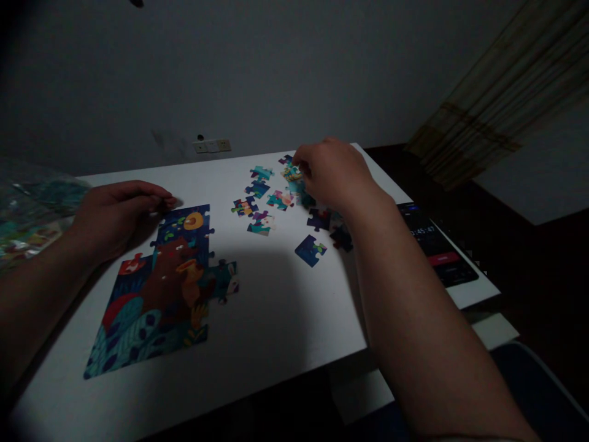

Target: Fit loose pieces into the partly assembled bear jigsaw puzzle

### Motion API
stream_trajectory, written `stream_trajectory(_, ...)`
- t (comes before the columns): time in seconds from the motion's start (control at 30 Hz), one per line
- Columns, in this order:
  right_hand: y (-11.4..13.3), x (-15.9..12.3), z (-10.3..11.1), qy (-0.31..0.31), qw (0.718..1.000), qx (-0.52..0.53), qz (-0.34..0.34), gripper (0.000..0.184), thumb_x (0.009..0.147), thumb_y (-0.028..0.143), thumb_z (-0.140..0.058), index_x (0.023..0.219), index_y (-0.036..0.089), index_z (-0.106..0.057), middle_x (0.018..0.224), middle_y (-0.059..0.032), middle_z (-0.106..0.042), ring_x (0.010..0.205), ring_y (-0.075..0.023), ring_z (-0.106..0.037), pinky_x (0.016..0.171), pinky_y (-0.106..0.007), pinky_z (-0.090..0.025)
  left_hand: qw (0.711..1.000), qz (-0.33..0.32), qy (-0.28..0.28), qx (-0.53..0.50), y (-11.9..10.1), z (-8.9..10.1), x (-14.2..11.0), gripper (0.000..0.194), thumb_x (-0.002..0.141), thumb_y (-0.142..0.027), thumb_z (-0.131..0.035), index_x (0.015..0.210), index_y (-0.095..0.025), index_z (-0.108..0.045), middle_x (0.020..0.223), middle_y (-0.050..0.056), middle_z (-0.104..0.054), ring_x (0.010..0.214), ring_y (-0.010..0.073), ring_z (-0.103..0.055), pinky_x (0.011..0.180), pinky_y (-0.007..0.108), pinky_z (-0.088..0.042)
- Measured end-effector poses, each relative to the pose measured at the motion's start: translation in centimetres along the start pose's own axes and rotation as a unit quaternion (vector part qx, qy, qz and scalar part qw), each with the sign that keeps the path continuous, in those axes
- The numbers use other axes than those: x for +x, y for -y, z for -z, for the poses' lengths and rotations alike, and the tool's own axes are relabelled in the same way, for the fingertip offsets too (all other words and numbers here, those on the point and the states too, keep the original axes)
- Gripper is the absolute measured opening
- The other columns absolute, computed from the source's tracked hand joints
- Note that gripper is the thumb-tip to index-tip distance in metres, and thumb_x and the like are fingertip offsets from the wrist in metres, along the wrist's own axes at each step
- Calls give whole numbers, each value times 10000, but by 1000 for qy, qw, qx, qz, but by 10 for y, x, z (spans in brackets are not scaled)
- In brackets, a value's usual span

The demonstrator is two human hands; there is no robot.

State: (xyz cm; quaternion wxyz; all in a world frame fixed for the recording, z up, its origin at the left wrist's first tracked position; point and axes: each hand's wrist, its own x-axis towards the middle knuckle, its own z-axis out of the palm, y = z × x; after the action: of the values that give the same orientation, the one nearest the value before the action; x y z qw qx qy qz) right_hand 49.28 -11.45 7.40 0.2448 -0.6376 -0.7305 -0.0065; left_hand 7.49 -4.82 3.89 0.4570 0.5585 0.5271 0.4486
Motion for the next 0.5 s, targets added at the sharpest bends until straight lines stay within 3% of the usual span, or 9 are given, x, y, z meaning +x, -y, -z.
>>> stream_trajectory(0.2, -18, -6, -1, 51, 996, -43, -57, 142, 858, 327, -992, 974, 301, -914, 948, -107, -851, 856, -313, -737, 827, -452, -542, 1000, -16, 16, 14, 6, 5, 3, 255, 925, -30, -774, 866, -246, -895, 926, 11, -906, 965, 202, -786, 958, 392, -623)
stream_trajectory(0.33, -21, -8, 13, 149, 978, -78, -121, 210, 777, 358, -1046, 921, 283, -912, 813, -74, -835, 671, -243, -685, 662, -390, -507, 1000, -17, 13, 17, 5, 5, 5, 182, 860, -81, -805, 862, -238, -898, 939, 31, -906, 973, 217, -791, 876, 342, -612)
stream_trajectory(0.5, -5, -8, 31, 288, 937, -105, -169, 356, 833, 477, -1023, 1106, 267, -932, 1050, -106, -918, 888, -307, -826, 736, -392, -574, 1000, 15, -2, 23, 5, 6, 7, 148, 746, -167, -858, 883, -209, -892, 974, 98, -900, 878, 225, -779, 648, 268, -525)
